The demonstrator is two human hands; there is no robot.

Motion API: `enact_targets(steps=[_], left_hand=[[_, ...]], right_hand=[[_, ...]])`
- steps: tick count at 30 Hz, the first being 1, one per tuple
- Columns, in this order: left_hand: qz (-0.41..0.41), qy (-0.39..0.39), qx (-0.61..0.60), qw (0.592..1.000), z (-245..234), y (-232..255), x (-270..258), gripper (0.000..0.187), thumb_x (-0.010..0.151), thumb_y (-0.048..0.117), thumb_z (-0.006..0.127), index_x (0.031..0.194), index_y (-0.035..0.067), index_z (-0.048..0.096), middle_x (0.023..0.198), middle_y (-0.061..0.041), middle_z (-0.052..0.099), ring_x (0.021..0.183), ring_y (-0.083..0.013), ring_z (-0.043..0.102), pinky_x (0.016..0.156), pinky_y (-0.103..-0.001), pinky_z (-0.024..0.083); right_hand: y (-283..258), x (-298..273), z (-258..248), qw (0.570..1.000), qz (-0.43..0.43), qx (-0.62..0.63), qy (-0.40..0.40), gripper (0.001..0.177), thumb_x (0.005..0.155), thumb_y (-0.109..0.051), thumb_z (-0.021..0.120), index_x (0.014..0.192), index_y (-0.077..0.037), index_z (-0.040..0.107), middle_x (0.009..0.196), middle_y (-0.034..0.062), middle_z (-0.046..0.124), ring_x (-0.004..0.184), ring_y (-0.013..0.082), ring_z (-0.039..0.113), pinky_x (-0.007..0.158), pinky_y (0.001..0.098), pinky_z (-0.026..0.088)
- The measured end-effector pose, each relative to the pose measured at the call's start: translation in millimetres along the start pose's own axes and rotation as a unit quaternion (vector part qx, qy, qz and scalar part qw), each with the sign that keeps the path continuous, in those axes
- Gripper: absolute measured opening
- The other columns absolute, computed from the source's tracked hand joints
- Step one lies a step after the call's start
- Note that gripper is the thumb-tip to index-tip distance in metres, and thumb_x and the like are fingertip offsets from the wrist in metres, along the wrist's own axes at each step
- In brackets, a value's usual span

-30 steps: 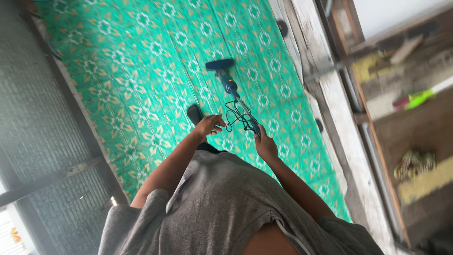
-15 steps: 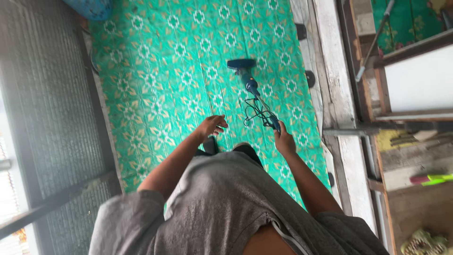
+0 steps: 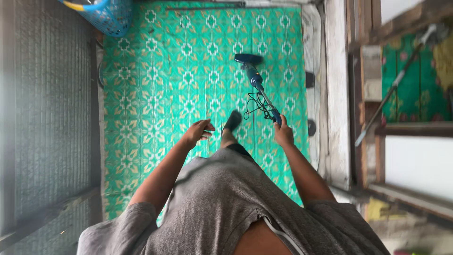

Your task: The person uses a handheld vacuum cleaner to clean a green patterned floor mat in a small room. They move the vacuum back and forth across the surface of the mat, covering different areas systematically.

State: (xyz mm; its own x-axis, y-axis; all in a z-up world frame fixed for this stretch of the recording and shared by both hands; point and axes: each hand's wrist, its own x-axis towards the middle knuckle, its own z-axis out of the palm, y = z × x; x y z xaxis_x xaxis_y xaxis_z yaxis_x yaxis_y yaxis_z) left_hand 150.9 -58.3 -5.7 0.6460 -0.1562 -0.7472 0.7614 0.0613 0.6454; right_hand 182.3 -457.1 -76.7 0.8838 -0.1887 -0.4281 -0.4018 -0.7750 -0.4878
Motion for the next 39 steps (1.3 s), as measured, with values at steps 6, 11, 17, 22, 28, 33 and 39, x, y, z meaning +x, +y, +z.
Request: enact_targets(steps=[6,11,17,22,28,33,39], left_hand=[[0.001,0.03,0.002,1.0,22.3,73.8,55.9,0.044,0.104,0.05,0.052,0.103,0.008,0.067,0.105,-0.004,0.072,0.083,-0.0166,0.062,0.073,-0.035,0.049],[0.039,0.032,0.035,0.998,38.5,122.4,83.3,0.047,0.102,0.052,0.048,0.108,0.01,0.069,0.112,-0.004,0.074,0.091,-0.0187,0.065,0.081,-0.037,0.05],[0.035,-0.004,0.075,0.997,40.0,148.0,89.8,0.046,0.1,0.049,0.049,0.114,0.01,0.069,0.116,-0.004,0.074,0.097,-0.021,0.067,0.083,-0.039,0.049],[0.022,-0.095,0.179,0.979,43.4,133.2,88.3,0.049,0.1,0.052,0.047,0.113,0.01,0.069,0.115,-0.004,0.073,0.099,-0.0221,0.067,0.087,-0.041,0.05],[-0.031,-0.223,0.284,0.932,37.8,65.9,64.6,0.05,0.1,0.051,0.049,0.112,0.008,0.07,0.113,-0.004,0.072,0.098,-0.0224,0.065,0.09,-0.043,0.049],[-0.066,-0.277,0.392,0.875,34.2,-21.0,38.9,0.047,0.1,0.048,0.049,0.111,0.008,0.071,0.113,-0.004,0.073,0.098,-0.0204,0.067,0.091,-0.043,0.05],[0.022,-0.353,0.463,0.813,26.3,-140.7,-25.9,0.039,0.093,0.042,0.059,0.108,0.008,0.07,0.106,-0.008,0.076,0.094,-0.0248,0.073,0.087,-0.042,0.056]], right_hand=[[-58.0,126.2,-40.4,0.999,-0.009,-0.034,-0.034,0.063,0.1,-0.045,0.051,0.158,-0.03,0.031,0.105,0.0254,0.073,0.095,0.0478,0.069,0.081,0.0575,0.054],[-84.2,177.1,-59.8,0.998,-0.016,-0.037,-0.04,0.062,0.101,-0.046,0.05,0.158,-0.028,0.033,0.104,0.0269,0.073,0.094,0.0474,0.071,0.083,0.0569,0.055],[-84.7,156.0,-50.7,0.999,-0.024,-0.017,-0.034,0.063,0.1,-0.043,0.052,0.157,-0.023,0.033,0.101,0.0273,0.072,0.09,0.0487,0.071,0.081,0.0571,0.056],[-48.8,67.2,-19.0,1.0,-0.014,-0.011,-0.019,0.061,0.101,-0.042,0.053,0.156,-0.022,0.034,0.098,0.0262,0.073,0.092,0.0473,0.07,0.08,0.0582,0.054],[-19.5,-91.0,47.7,1.0,0.021,0.013,-0.003,0.061,0.101,-0.041,0.052,0.157,-0.022,0.035,0.095,0.024,0.072,0.085,0.0461,0.07,0.074,0.0587,0.052],[-23.6,-233.5,100.8,0.994,0.095,0.036,-0.035,0.06,0.104,-0.043,0.048,0.159,-0.025,0.031,0.085,0.0201,0.073,0.076,0.0415,0.07,0.069,0.0559,0.052],[-55.6,-379.4,137.1,0.989,0.127,0.074,-0.021,0.06,0.105,-0.042,0.047,0.159,-0.023,0.03,0.082,0.0167,0.071,0.07,0.0384,0.069,0.063,0.0542,0.051]])
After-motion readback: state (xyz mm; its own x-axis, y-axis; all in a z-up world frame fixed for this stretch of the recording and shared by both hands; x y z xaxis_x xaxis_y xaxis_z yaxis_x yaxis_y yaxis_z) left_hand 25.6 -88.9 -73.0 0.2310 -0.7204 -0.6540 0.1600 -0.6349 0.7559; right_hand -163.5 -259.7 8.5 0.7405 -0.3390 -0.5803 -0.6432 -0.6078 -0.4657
